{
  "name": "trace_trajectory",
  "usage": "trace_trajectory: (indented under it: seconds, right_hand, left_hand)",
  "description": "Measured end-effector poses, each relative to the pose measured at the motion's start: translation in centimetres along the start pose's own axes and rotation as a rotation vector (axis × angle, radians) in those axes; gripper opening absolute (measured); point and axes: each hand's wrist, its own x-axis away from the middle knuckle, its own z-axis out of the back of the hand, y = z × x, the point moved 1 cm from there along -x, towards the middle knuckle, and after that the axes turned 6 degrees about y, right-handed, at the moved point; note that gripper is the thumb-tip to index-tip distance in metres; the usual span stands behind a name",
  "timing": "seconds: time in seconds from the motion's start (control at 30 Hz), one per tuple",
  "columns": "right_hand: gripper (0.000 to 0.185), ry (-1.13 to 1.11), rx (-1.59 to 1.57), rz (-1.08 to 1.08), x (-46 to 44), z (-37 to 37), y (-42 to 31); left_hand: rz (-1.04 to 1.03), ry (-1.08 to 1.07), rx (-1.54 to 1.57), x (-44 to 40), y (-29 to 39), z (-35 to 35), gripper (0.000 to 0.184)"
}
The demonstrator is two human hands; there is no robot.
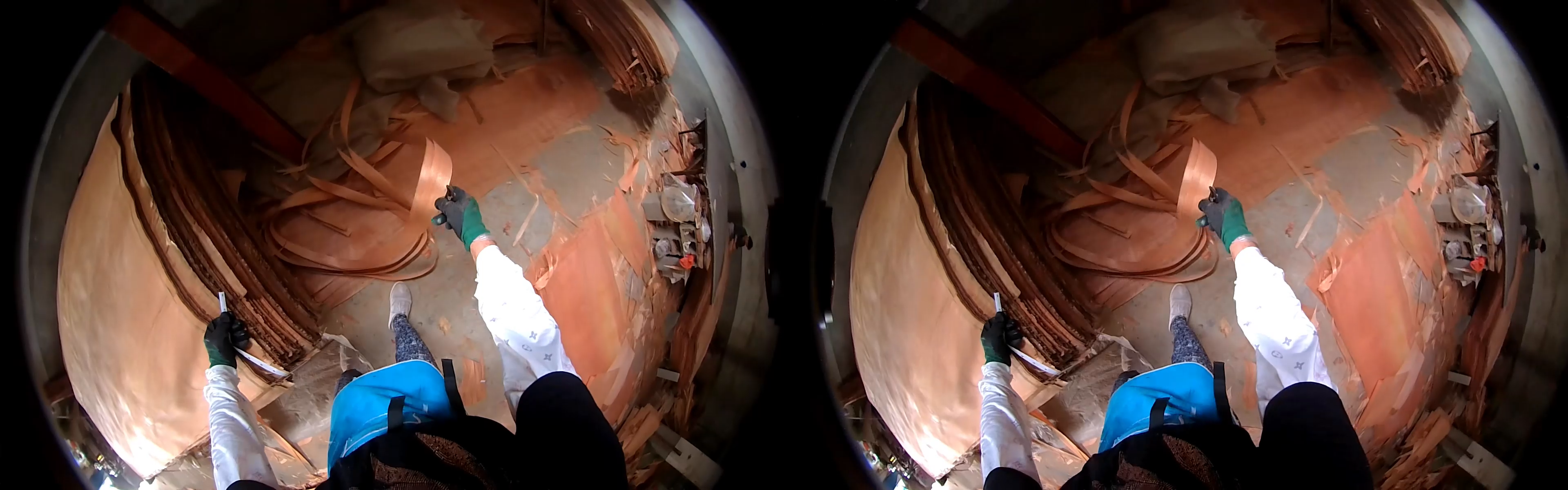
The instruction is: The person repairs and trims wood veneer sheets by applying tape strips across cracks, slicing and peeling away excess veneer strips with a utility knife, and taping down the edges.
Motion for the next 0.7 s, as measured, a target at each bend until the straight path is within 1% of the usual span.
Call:
trace_trajectory:
  seconds: [0.07, 0.1, 0.17, 0.23, 0.27, 0.33, 0.37, 0.47, 0.5, 0.57, 0.67, 0.7]
  right_hand:
    - [0.039, 0.037, 0.215, 0.147, -1.6, 0.3, 1.5]
    - [0.039, 0.063, 0.167, 0.116, -1.2, 0.3, 1.0]
    - [0.04, 0.12, 0.067, 0.06, 0.6, 0.3, -1.5]
    - [0.042, 0.174, 0.031, 0.082, 2.1, 0.4, -3.0]
    - [0.043, 0.203, 0.012, 0.095, 2.8, 0.5, -3.5]
    - [0.045, 0.18, 0.064, 0.104, 3.7, 1.0, -4.4]
    - [0.046, 0.171, 0.089, 0.111, 4.2, 1.1, -4.8]
    - [0.036, 0.151, -0.175, 0.052, 6.4, 1.6, -5.9]
    - [0.03, 0.144, -0.293, 0.062, 7.5, 1.9, -6.5]
    - [0.018, 0.125, -0.524, 0.083, 10.6, 2.7, -7.5]
    - [0.008, 0.133, -0.576, 0.235, 16.9, 4.5, -9.3]
    - [0.012, 0.222, -0.551, 0.305, 19.6, 5.1, -10.0]
  left_hand:
    - [0.019, -0.026, 0.007, 0.1, 0.2, -0.2, 0.018]
    - [0.028, -0.041, 0.011, 0.2, 0.3, -0.3, 0.018]
    - [0.028, 0.018, 0.015, 0.7, 0.4, -0.8, 0.018]
    - [-0.005, 0.073, -0.015, 0.9, 0.3, -1.0, 0.019]
    - [0.004, 0.032, -0.003, 0.8, 0.3, -0.9, 0.019]
    - [0.02, -0.052, 0.023, 0.6, 0.2, -0.6, 0.021]
    - [0.024, -0.044, 0.047, 0.3, 0.0, -0.4, 0.022]
    - [0.038, -0.117, 0.069, -0.2, -0.1, 0.0, 0.023]
    - [0.039, -0.107, 0.085, 0.0, -0.1, -0.3, 0.023]
    - [0.005, -0.179, 0.094, -0.4, -0.3, 0.0, 0.025]
    - [0.006, -0.278, 0.107, 0.1, -0.2, 0.3, 0.03]
    - [0.008, -0.317, 0.126, 0.2, -0.1, 0.3, 0.03]
